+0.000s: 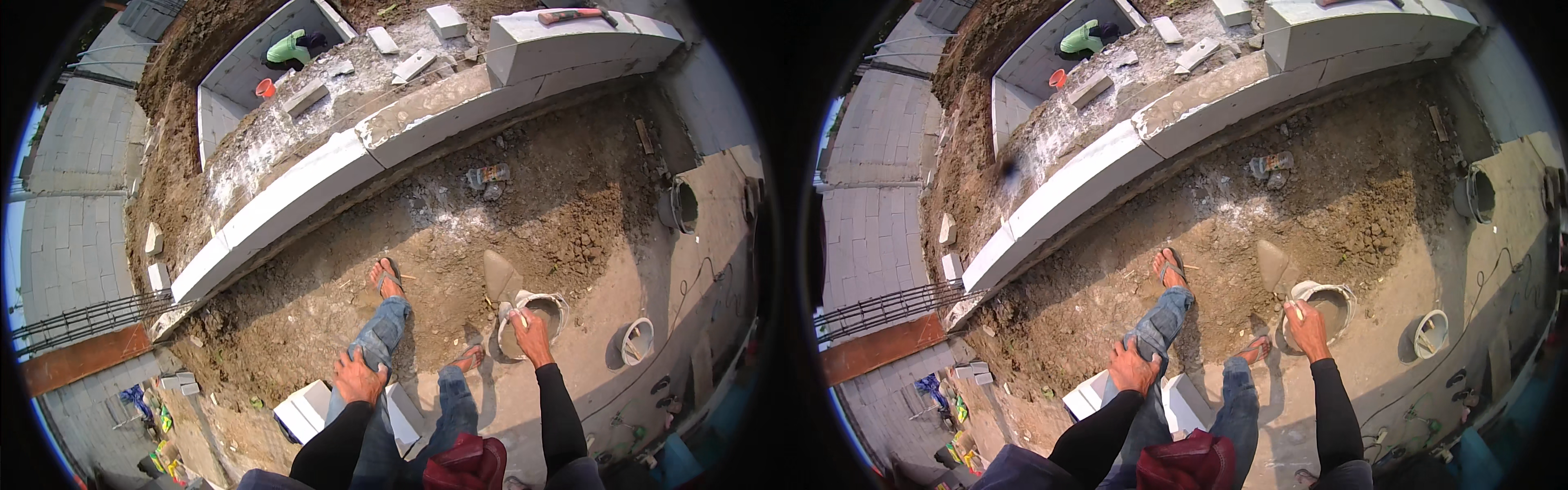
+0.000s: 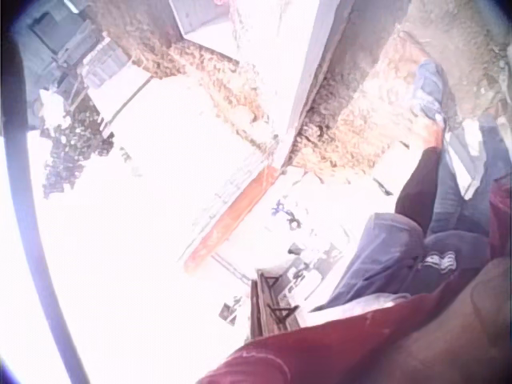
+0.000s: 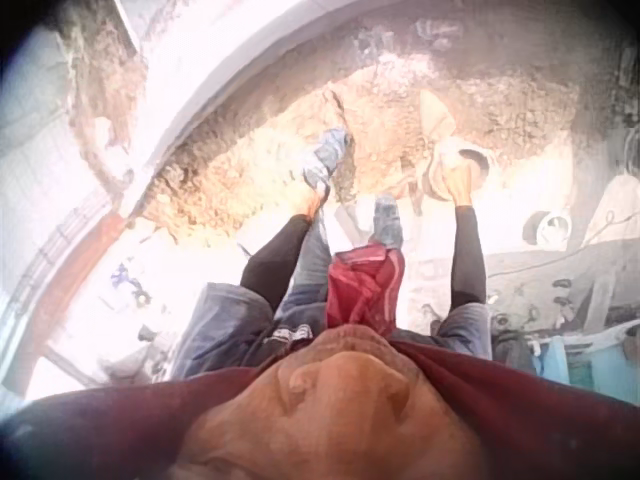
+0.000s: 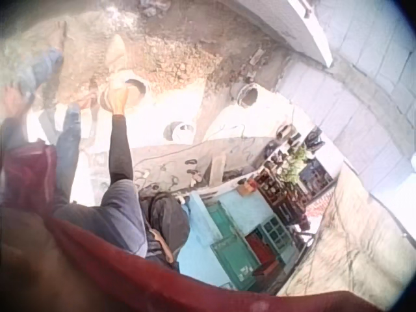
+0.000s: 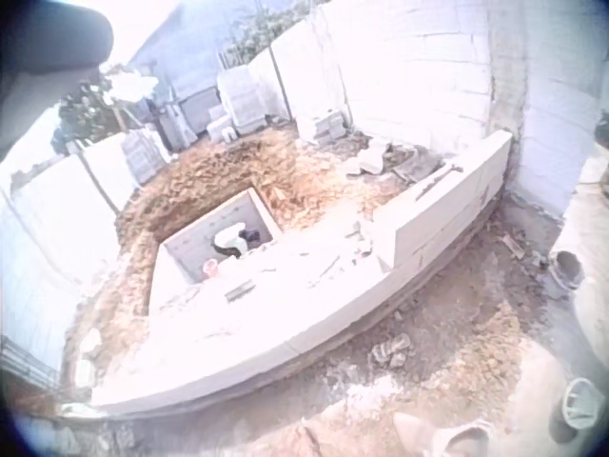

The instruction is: The person applies mortar along the top of a low brick wall using a trowel, then places several white bricks onto the mortar, aligns them, and taps them into place with a hammer.

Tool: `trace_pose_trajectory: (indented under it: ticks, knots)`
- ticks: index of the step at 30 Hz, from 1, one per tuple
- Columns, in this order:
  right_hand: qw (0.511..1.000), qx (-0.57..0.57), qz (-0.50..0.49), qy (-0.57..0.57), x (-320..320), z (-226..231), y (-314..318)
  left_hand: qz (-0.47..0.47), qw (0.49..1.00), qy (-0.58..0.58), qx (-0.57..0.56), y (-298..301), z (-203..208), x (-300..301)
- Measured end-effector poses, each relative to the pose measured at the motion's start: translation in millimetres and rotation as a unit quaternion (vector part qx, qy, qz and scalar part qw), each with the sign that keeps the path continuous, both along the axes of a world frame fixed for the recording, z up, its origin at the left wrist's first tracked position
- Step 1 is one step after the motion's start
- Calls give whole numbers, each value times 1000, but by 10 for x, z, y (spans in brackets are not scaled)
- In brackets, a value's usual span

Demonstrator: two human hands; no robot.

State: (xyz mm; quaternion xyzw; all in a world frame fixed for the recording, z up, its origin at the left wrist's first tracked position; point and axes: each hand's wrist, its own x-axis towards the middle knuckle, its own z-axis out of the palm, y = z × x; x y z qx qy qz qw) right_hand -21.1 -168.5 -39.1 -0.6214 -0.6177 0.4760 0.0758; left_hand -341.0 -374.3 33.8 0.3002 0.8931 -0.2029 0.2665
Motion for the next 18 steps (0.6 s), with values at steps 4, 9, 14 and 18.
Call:
trace_pose_trajectory:
  ticks: [4,9,14,18]
  knots:
    - [990,41,138,9,-1111,253,1018,31,998,-2,61,113,-2,-139]
    - [922,188,336,-28,-2736,589,2094,92,994,-38,51,171,-17,-379]
    - [768,436,462,-82,-3597,126,2779,87,993,-57,59,335,-164,-504]
    - [733,472,480,-102,-3864,-78,2856,93,992,-63,52,552,-57,-680]
